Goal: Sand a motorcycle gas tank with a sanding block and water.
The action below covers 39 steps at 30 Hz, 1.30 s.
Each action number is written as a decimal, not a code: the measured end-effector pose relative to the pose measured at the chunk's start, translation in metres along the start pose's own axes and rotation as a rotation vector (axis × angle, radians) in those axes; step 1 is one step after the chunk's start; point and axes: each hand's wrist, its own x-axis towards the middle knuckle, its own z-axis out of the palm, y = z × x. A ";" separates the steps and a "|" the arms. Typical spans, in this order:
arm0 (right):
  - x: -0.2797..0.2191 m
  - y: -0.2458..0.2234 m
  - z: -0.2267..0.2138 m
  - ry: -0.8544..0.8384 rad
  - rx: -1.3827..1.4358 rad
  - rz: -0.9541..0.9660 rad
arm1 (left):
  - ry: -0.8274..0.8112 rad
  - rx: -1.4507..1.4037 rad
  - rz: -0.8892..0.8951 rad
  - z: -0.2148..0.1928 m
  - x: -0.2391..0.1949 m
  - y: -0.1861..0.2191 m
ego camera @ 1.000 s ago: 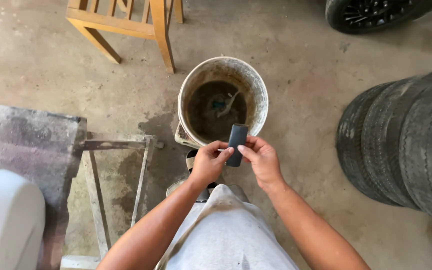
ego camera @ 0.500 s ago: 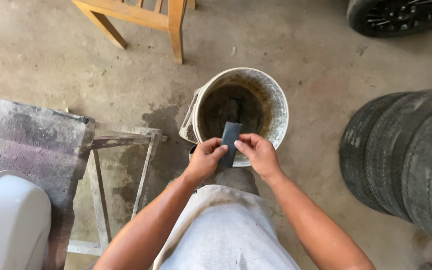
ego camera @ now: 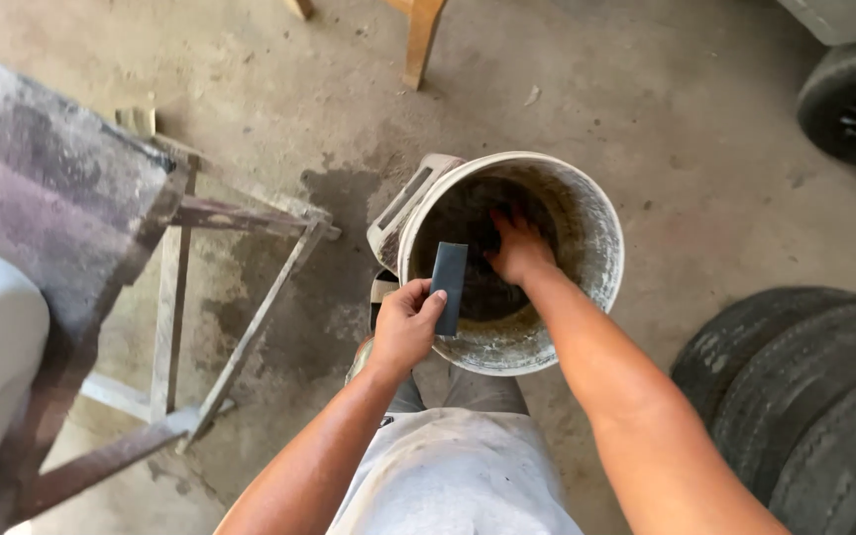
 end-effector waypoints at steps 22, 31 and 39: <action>-0.182 -0.006 -0.115 -0.145 1.457 -0.263 | 0.206 0.137 0.233 0.079 -0.003 -0.026; -0.125 -0.022 -0.090 0.459 0.990 -0.229 | 0.102 -0.074 0.355 0.139 -0.031 -0.003; -0.102 0.018 -0.091 0.296 1.260 -0.233 | 0.087 -0.045 0.246 0.122 -0.043 -0.020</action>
